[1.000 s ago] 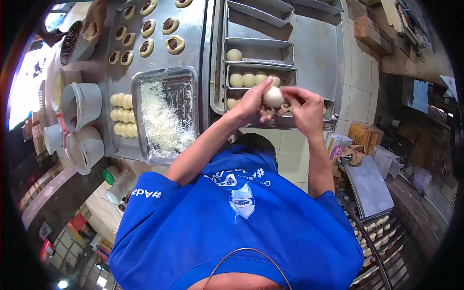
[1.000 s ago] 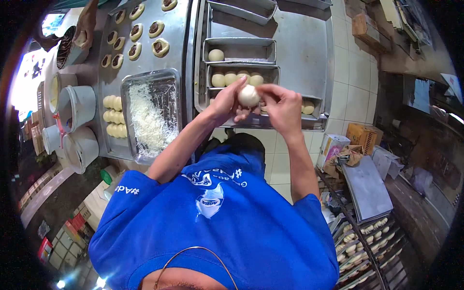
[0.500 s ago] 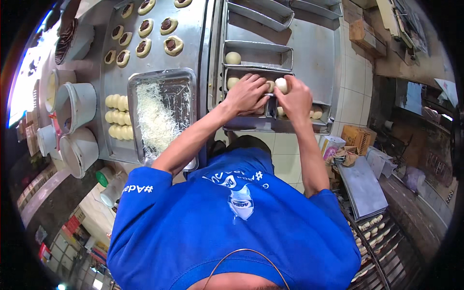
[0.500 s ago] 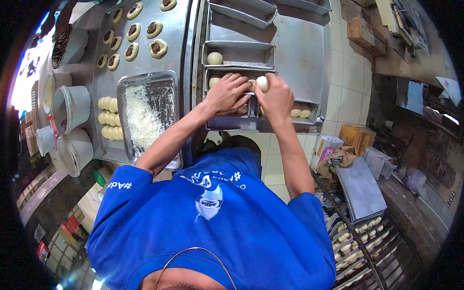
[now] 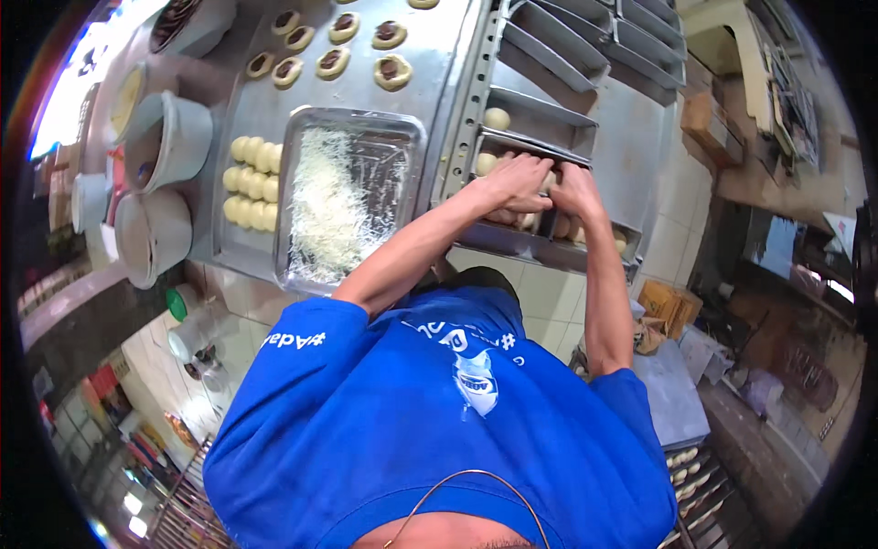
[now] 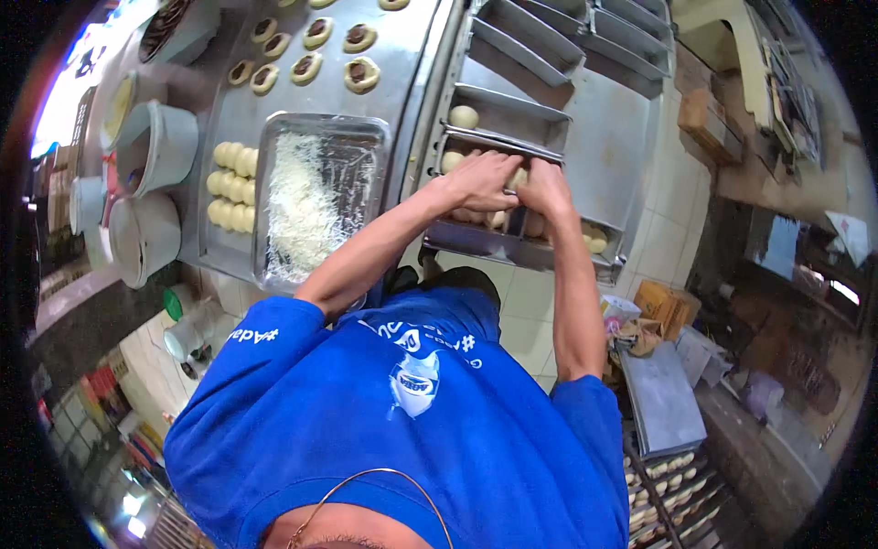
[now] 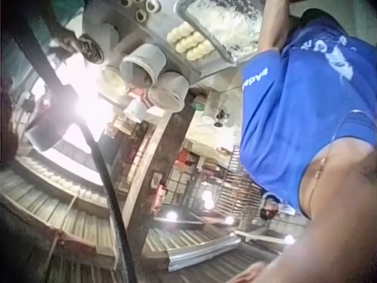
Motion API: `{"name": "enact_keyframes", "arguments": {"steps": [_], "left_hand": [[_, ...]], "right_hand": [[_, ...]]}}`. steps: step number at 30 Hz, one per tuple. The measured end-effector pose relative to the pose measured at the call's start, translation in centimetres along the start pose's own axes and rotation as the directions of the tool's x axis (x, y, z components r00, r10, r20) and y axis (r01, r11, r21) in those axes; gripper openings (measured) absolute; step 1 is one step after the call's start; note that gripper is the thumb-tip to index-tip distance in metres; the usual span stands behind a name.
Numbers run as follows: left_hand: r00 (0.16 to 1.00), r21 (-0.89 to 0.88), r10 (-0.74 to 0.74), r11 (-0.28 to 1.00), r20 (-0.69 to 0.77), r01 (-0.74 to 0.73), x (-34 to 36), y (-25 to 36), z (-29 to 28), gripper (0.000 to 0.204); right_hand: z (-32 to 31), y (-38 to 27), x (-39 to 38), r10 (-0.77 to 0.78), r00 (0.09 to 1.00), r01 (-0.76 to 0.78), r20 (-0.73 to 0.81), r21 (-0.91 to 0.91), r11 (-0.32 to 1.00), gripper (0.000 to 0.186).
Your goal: Filling dough balls with a dark paste and placing them into metal baking molds.
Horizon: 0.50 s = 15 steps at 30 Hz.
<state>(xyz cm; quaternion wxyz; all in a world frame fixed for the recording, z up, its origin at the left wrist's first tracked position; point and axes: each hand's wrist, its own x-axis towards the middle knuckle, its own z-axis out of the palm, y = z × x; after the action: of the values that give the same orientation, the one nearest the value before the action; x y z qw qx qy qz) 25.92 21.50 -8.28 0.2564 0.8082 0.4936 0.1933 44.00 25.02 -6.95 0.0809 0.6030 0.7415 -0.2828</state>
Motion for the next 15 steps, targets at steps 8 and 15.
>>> {"name": "enact_keyframes", "arguments": {"steps": [8,15], "left_hand": [[0.717,0.368,-0.430,0.647,-0.548,0.668,-3.8,-10.3,-12.0,0.029],[0.570,0.050,-0.607,0.659,-0.553,0.751,-3.3,-20.7,-10.2,0.022]], "right_hand": [[-2.7,-5.2,-10.4,0.190,0.831,0.041,-0.523,0.397,0.917,0.031],[0.0,-7.5,-13.9,0.241,0.837,0.124,-0.491,0.599,0.791,0.022]]}}
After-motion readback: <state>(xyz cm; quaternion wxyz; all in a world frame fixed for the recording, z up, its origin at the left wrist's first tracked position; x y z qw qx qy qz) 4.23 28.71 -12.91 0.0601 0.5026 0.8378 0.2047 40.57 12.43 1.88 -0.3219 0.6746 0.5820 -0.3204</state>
